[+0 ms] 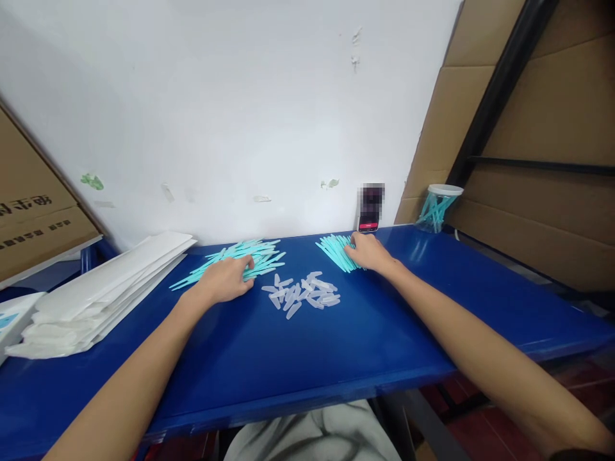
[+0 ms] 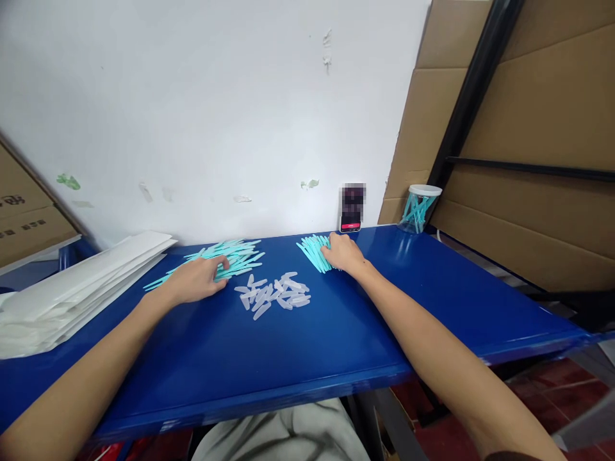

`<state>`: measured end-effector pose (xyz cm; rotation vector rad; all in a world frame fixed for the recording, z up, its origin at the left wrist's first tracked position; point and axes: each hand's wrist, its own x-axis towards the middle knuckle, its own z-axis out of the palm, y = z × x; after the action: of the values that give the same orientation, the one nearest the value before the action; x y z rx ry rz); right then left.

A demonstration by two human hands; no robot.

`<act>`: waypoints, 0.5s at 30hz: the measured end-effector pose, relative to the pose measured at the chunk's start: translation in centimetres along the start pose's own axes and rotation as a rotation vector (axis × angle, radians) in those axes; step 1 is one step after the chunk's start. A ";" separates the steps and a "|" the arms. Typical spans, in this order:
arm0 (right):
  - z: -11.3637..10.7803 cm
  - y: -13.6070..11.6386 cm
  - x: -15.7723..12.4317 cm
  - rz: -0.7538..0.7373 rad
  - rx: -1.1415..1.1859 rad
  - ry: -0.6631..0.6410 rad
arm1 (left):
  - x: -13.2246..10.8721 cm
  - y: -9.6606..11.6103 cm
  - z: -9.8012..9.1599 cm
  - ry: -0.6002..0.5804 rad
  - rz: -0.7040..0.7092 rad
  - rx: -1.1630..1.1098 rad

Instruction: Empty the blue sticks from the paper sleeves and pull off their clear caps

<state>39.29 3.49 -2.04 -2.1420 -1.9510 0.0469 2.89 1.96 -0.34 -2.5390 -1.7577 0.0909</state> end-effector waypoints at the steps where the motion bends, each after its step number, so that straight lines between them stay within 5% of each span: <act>1: 0.0 -0.1 0.0 -0.006 0.000 0.000 | 0.0 -0.1 -0.1 -0.010 -0.006 0.011; 11: -0.7 0.0 -0.2 -0.001 -0.024 0.004 | -0.2 0.0 -0.2 -0.042 0.003 0.061; 15: -2.9 -3.3 -3.4 -0.157 -0.020 0.233 | -0.4 -0.2 -0.3 -0.040 0.011 0.069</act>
<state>36.26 -0.05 1.00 -1.9015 -1.9792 -0.2392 2.60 1.68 -0.02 -2.5154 -1.7225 0.2004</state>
